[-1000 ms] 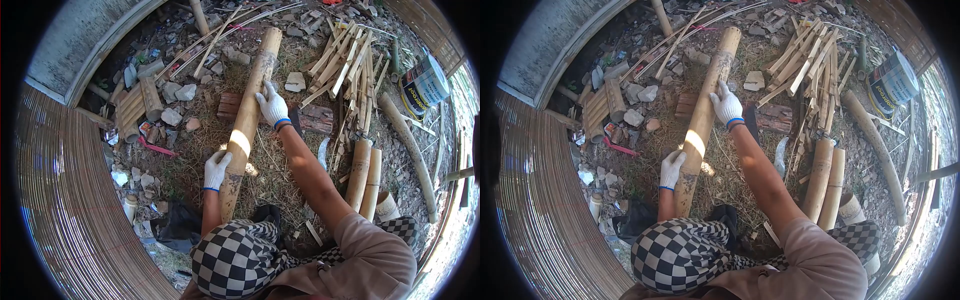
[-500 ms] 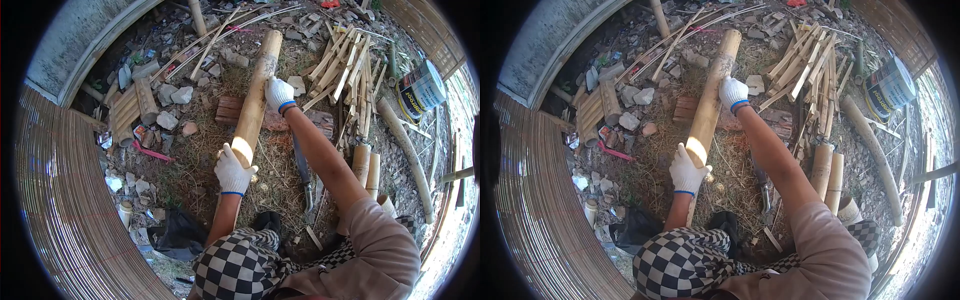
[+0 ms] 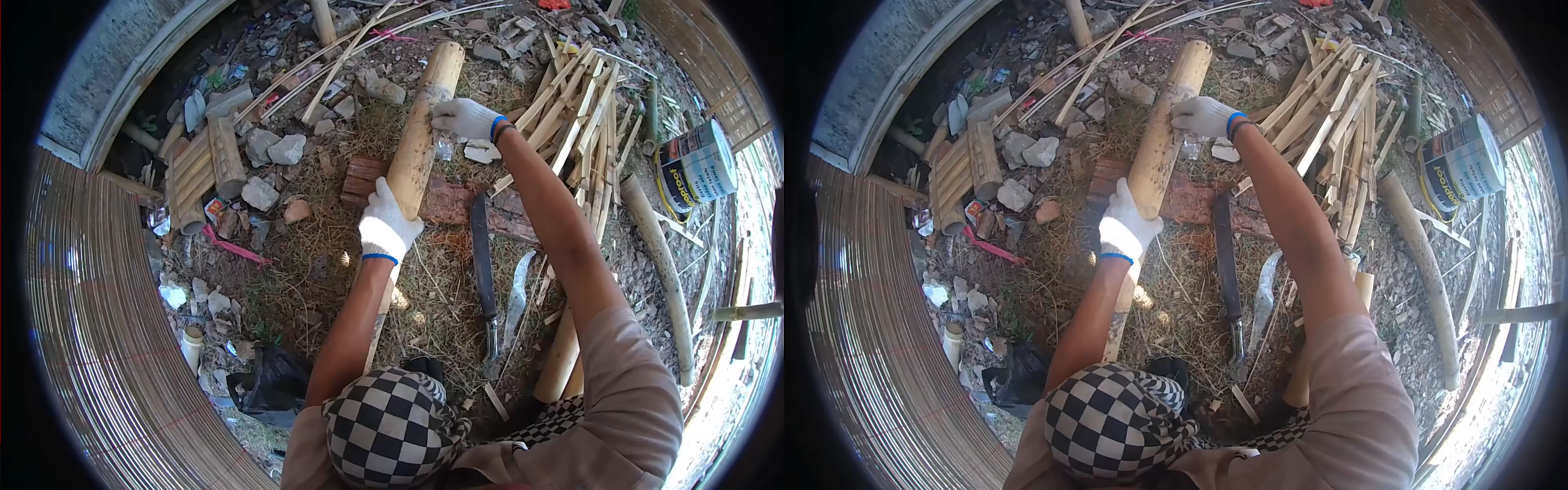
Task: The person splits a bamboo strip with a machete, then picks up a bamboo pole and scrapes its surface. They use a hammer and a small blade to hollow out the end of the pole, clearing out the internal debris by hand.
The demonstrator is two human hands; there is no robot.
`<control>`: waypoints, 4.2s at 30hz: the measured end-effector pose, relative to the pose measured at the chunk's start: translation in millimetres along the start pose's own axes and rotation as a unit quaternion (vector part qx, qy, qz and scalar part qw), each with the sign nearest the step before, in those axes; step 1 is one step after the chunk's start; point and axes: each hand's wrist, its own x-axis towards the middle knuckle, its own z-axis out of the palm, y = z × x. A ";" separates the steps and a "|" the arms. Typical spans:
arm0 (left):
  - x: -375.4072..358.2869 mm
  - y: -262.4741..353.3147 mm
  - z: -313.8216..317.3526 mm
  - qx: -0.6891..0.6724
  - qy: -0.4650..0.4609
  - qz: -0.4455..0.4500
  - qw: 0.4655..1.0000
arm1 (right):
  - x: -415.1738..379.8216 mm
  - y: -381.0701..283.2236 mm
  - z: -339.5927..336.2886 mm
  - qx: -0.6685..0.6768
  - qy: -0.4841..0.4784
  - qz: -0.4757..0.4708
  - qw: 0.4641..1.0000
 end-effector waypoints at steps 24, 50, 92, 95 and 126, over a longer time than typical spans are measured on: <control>-2.9 6.2 30.0 0.072 0.115 -0.048 0.990 | -16.9 0.1 60.8 0.331 0.091 0.223 0.912; -142.4 -54.7 48.8 0.038 0.257 -0.109 0.959 | 46.7 -15.2 43.9 0.023 0.059 0.393 0.918; -399.2 -144.0 4.4 -0.011 0.119 -0.257 0.959 | 24.7 24.2 32.4 -0.008 0.057 0.423 0.904; -365.5 -123.5 -0.9 0.027 0.104 -0.220 0.970 | 47.0 81.5 23.1 -0.147 0.047 0.336 0.929; -213.2 -83.4 -37.0 -0.089 0.111 -0.050 0.989 | 12.4 -40.2 53.1 0.117 0.078 0.060 0.988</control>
